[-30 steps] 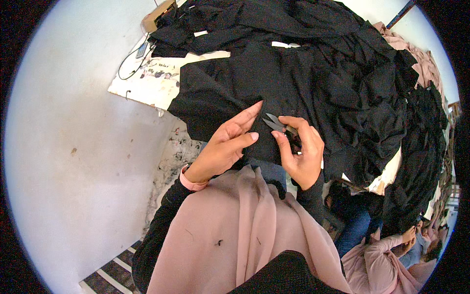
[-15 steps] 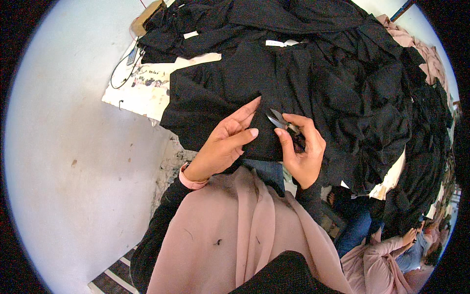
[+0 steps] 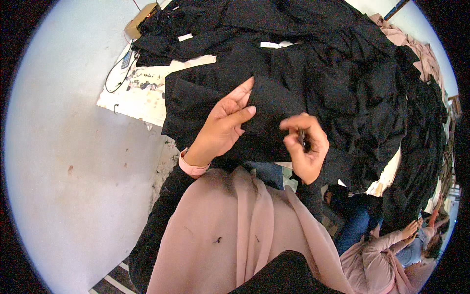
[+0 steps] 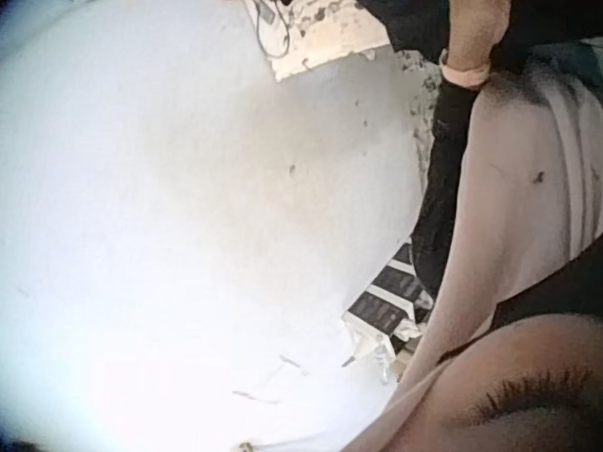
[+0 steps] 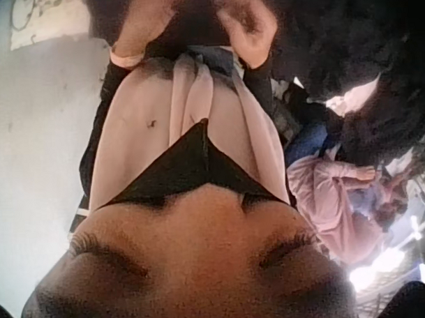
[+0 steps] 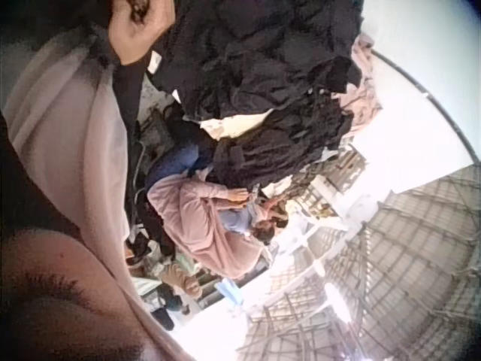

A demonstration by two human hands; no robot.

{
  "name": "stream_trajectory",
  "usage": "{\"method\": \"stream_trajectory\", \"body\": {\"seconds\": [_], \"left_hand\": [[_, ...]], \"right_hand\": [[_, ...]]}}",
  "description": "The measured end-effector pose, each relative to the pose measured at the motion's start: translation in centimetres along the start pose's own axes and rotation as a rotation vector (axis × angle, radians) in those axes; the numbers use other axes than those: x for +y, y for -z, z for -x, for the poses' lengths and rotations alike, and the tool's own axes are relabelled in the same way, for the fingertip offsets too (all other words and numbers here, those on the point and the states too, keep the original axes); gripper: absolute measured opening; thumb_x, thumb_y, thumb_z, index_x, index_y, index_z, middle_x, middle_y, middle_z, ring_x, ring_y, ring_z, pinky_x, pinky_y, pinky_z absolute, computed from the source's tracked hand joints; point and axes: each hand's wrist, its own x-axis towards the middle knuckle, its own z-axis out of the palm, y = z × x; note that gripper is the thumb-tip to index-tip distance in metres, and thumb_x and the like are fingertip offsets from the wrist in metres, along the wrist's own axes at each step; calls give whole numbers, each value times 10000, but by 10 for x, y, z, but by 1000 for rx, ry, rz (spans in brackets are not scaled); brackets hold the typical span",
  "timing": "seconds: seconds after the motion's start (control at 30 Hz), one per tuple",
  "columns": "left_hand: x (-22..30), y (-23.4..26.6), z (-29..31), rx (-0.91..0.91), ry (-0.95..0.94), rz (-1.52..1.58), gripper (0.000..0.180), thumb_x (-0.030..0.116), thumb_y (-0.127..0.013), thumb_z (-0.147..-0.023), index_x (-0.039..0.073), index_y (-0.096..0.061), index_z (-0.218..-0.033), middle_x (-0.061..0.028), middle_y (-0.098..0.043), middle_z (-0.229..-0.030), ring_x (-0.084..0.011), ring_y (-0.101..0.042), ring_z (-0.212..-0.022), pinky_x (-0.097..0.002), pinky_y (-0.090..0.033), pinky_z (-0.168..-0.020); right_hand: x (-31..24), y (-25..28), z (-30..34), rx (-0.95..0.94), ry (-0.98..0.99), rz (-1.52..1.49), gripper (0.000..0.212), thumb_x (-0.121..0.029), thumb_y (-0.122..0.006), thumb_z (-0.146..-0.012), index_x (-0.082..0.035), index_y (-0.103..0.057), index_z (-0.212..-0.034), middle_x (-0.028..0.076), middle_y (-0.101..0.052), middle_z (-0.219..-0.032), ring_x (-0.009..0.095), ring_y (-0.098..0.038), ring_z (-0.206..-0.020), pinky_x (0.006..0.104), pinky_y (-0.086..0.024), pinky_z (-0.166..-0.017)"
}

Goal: The person uses small scissors to trim loose threads and small fabric bits from black garments laid on a table. The person repeatedly picks up garments, snips threads, and places them back on the pile.

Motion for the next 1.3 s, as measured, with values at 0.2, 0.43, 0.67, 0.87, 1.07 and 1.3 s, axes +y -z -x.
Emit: {"method": "stream_trajectory", "body": {"seconds": [0.2, 0.43, 0.67, 0.87, 1.07, 1.3], "left_hand": [[9, -4, -6, -21, -43, 8, 674, -30, -494, -960, -33, -159, -1544, -155, -378, -1538, -232, -443, -1371, -354, -354, -1145], [7, -11, -4, -65, -47, 10, 686, -28, -498, -964, -38, -136, -1546, -159, -336, -1560, -227, -408, -1393, -349, -346, -1148], [6, -10, -6, -72, -34, 25, 691, -17, -506, -966, -37, -133, -1547, -159, -364, -1542, -225, -437, -1371, -349, -365, -1137], [1, -7, -10, -53, 7, 56, 672, -10, -511, -968, -28, -164, -1544, -153, -414, -1510, -225, -461, -1353, -349, -385, -1124], [1, 2, -14, -59, 68, 96, 731, -4, -551, -948, -16, -138, -1552, -155, -401, -1520, -226, -462, -1352, -342, -397, -1113], [13, -10, -2, -232, -290, -918, 843, 281, -839, -771, 76, -364, -1436, -150, -485, -1443, -272, -552, -1242, -387, -430, -1035]], "right_hand": [[-5, -3, 3, -39, 148, 588, 216, -151, -769, -775, -72, -679, -954, 62, -673, -809, 188, -637, -633, 300, -432, -556], [-6, -2, 5, -152, 214, 695, 169, -160, -759, -785, -102, -683, -924, 31, -662, -782, 205, -615, -607, 329, -375, -518], [-4, -2, 4, -162, 201, 702, 161, -165, -758, -786, -105, -684, -915, 30, -659, -775, 207, -610, -601, 333, -372, -520], [1, -1, 3, -168, 211, 679, 170, -168, -768, -778, -107, -688, -915, 27, -687, -811, 206, -623, -615, 331, -376, -523], [17, -4, 0, 28, 208, 501, 234, -119, -772, -746, -110, -709, -972, 34, -723, -900, 209, -687, -747, 312, -436, -577], [33, -5, -2, 74, -243, 19, 123, -11, -684, -861, -38, -705, -979, 50, -726, -944, 103, -661, -840, 233, -478, -694]]}}
